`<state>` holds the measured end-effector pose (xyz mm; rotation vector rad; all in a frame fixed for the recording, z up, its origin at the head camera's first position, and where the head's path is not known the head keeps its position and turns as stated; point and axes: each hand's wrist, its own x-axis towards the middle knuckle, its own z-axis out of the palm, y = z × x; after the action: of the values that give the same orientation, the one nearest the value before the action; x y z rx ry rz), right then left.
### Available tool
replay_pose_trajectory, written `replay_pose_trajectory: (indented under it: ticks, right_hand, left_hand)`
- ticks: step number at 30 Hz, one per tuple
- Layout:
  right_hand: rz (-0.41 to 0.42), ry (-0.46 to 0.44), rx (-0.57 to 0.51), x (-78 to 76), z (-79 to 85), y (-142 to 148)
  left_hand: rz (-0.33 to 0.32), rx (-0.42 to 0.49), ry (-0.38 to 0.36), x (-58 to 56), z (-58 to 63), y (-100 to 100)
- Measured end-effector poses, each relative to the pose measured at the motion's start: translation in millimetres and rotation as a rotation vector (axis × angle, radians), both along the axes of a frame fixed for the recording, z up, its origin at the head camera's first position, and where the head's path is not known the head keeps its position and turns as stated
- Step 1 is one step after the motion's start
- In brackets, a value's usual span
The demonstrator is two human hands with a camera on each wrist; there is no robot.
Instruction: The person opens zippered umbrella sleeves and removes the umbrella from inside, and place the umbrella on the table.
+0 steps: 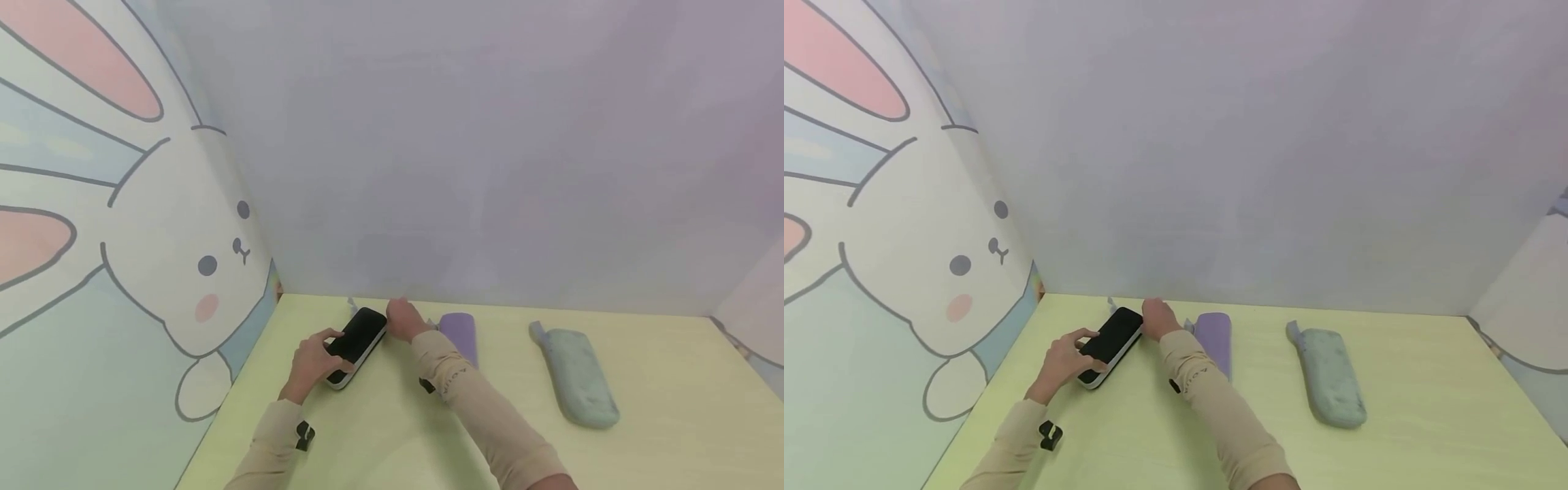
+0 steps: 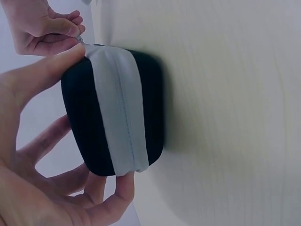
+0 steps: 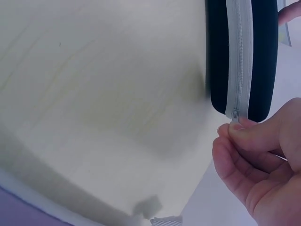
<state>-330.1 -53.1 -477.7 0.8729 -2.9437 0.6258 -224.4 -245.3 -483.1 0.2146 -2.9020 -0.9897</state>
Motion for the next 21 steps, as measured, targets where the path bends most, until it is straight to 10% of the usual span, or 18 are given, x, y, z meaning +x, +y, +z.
replay_pose_trajectory:
  ticks: [21]
  right_hand:
    - [-0.070, -0.022, -0.120, 9.2, -6.6, -2.4]
  left_hand:
    - [0.025, -0.007, 0.042, 4.5, -2.8, 4.8]
